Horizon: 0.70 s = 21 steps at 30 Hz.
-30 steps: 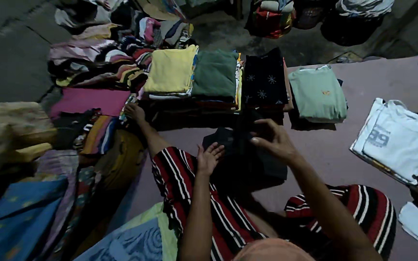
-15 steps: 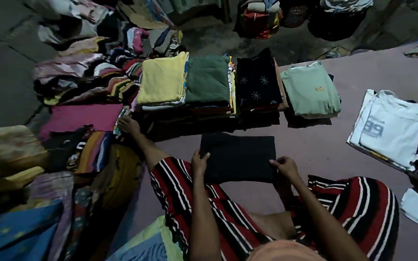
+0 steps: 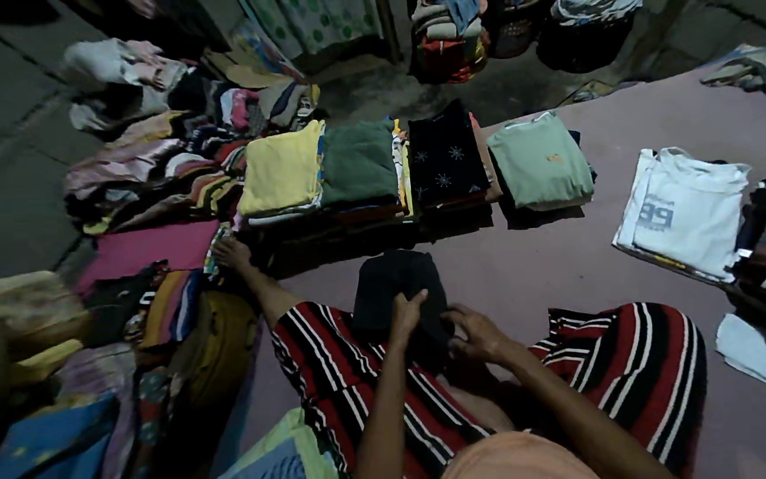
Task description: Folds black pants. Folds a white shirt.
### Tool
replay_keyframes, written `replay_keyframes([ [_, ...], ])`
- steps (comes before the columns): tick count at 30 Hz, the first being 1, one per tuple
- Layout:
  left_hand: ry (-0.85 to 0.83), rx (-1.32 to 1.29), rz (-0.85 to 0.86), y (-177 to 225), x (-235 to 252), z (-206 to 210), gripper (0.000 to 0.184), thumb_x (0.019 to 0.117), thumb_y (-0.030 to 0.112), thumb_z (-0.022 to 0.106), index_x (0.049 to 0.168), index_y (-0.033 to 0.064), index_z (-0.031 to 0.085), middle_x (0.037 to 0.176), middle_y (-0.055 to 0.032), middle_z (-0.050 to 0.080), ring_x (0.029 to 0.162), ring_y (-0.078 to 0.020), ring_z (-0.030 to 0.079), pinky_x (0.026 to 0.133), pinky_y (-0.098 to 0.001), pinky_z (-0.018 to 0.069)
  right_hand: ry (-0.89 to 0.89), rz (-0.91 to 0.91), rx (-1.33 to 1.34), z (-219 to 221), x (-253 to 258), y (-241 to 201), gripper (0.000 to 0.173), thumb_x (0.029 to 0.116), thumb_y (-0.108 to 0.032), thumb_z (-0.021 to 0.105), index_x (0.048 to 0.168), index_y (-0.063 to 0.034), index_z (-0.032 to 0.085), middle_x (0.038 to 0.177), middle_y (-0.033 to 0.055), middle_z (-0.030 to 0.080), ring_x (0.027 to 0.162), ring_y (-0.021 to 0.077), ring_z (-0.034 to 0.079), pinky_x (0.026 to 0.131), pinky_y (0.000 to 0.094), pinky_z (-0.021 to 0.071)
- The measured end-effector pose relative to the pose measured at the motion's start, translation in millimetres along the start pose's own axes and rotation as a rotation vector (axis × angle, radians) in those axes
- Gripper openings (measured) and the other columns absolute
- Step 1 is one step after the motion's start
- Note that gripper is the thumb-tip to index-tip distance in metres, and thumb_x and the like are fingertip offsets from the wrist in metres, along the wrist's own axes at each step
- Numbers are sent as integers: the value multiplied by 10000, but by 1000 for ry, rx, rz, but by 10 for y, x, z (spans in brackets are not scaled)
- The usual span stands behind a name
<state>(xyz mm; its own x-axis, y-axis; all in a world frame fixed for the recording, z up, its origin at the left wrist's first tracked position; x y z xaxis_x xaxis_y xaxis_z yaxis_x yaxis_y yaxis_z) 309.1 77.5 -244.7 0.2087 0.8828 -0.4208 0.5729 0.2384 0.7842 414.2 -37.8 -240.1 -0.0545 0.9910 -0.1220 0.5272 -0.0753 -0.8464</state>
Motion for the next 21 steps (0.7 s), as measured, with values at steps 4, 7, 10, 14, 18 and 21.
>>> replay_keyframes([
  [4,82,-133,117,667,-394,-502,452,1006,135,637,1382,-67,488,1211,-186,649,1044,-179,669,909,-358,565,314,200,89,-990,-546,480,459,975,-116,654,1400,35,567,1377,262,594,1116,368,665,976,481,539],
  [7,102,-286,261,1214,-708,-741,285,999,35,581,1271,-28,522,977,-29,699,822,-32,695,737,-232,605,599,294,157,-1687,-956,878,430,976,-86,651,1371,65,574,1335,280,614,1067,371,685,926,473,567],
  [10,72,-374,347,1707,-869,-626,187,1002,2,536,1188,19,542,869,31,710,752,-14,700,689,-207,608,853,302,225,-2115,-1318,1163,385,974,-56,644,1318,105,587,1280,302,636,1069,382,683,923,482,559],
  [14,-99,-468,415,2373,-670,4,146,1036,27,503,1162,62,569,865,6,719,754,-58,707,684,-246,609,946,356,409,-2124,-1454,1566,340,978,-30,629,1288,104,592,1168,266,660,920,287,689,813,418,579],
  [18,-168,-585,521,3382,-418,657,256,1039,130,549,1284,60,514,993,-36,693,864,-100,698,771,-303,608,845,436,311,-2149,-1408,1594,341,984,-52,635,1292,91,610,1166,272,679,968,344,700,882,478,563],
  [21,-147,-814,686,4170,-323,955,244,1049,126,533,1262,8,516,1027,-93,672,910,-159,689,816,-356,602,838,452,305,-2225,-1388,1651,330,985,-64,643,1283,78,626,1143,265,689,959,343,700,880,478,563],
])
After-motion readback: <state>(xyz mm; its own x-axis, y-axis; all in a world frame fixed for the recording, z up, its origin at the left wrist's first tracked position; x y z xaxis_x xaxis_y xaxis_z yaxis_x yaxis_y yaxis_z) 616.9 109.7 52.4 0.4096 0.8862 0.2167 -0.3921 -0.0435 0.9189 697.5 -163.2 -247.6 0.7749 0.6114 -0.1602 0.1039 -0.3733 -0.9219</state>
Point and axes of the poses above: each hand's wrist, its own x-axis towards the middle knuckle, its own z-axis out of the palm, y = z × x, the point moved 10 cm from there along x, towards the middle knuckle
